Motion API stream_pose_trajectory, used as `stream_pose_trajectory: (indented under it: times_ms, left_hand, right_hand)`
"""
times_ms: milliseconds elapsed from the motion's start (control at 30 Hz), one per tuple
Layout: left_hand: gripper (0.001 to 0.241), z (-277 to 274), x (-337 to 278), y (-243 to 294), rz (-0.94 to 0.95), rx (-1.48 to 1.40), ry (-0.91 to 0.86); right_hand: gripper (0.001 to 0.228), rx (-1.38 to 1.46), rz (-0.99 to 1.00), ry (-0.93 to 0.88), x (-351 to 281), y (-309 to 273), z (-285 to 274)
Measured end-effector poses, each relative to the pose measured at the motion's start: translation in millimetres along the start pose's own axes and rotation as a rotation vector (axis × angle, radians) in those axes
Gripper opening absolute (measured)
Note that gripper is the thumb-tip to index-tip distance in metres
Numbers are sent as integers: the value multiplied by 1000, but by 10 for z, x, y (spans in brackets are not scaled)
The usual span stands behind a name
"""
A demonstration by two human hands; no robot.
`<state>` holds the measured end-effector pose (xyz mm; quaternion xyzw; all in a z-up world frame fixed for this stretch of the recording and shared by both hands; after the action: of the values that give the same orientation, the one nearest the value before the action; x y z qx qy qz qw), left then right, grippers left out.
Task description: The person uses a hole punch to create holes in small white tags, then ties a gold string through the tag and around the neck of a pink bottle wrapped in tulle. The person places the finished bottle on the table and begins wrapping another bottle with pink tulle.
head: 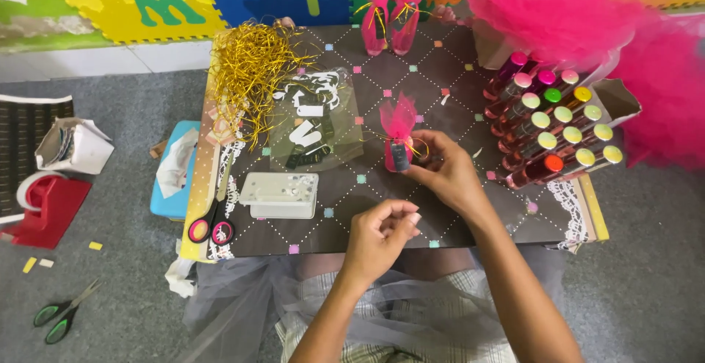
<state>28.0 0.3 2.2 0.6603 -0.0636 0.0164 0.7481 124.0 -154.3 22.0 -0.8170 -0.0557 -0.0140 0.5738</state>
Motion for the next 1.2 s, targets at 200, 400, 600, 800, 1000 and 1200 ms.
stream_pose_trajectory:
  times_ms: [200,400,600,800,1000,1200]
  left_hand:
    - [13,-21,-21,-80,89,18,17]
    - [12,-24,-22,-15,163,49,3]
    - [12,-24,-25,-4,185,49,5]
    - [11,-35,-48,125,154,164,-57]
    - [10,-32,-51,113,220,216,-70]
    - [9,-12,-47,142,251,236,-74]
  right_hand:
    - [55,-234,41,-17,106,-21,164]
    - [34,-230,27,46,136,18,214]
    - [30,-154,-30,152,555,48,62]
    - [22,-183,-76,220,1127,-83,-150]
    - [21,-271,-120,271,1584,272,-269]
    - [20,-169,-169,224,1454,-31,-82]
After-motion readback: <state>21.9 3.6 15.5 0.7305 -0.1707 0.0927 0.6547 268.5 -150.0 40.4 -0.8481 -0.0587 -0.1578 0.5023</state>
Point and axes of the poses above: each hand's wrist, its own x-axis towards the middle knuckle, its own z-axis out of the palm, y = z × x, the point moved 3 cm from there along x, towards the middle knuckle, and after that the axes turned 1 degree about -x, right-handed, at the moved point
